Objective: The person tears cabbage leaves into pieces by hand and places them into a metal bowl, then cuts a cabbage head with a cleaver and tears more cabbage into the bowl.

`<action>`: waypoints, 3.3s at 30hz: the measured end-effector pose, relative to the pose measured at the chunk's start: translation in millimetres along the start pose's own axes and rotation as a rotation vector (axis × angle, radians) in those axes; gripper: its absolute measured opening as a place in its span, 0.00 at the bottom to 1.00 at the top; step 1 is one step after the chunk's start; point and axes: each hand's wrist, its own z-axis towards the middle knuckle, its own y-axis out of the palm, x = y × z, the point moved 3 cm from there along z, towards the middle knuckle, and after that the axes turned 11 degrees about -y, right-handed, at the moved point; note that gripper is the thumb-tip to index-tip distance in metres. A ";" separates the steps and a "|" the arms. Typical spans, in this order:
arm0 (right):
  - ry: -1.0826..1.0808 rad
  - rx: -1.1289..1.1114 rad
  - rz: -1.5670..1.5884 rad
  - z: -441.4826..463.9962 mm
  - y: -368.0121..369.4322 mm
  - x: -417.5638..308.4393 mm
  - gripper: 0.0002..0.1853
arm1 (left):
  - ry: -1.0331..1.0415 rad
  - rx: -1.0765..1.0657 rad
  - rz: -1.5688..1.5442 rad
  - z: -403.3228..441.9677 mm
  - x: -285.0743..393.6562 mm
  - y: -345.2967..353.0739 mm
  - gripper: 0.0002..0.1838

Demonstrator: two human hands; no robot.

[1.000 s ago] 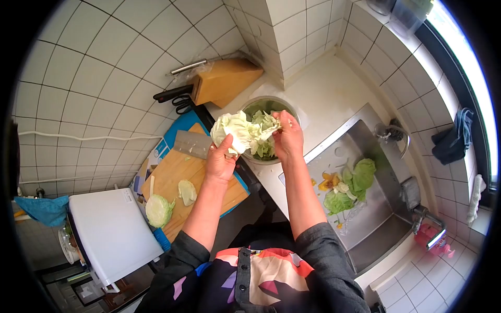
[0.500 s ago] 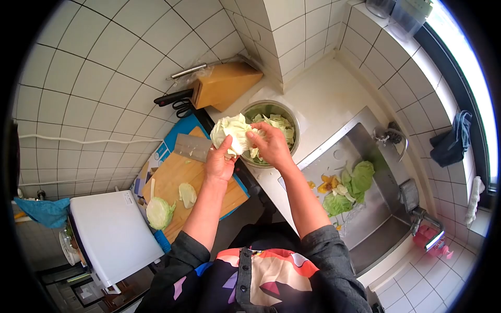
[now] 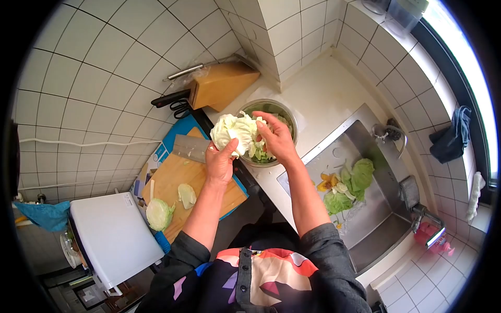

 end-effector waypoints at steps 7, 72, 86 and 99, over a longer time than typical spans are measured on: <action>0.059 -0.132 -0.123 -4.6 0.0 -5.5 0.18 | 0.039 0.037 0.163 3.4 6.5 -2.4 0.20; 0.134 -0.172 0.494 -14.3 9.4 15.4 0.16 | -0.348 -0.253 -0.295 6.3 -14.8 -7.3 0.33; -0.132 0.357 0.633 -17.5 15.3 18.5 0.19 | -0.163 -0.426 -0.217 -15.6 -37.2 -2.7 0.37; -0.073 -0.055 0.177 -0.5 -31.6 -6.6 0.24 | 0.013 -0.557 0.604 -1.7 18.5 -8.8 0.29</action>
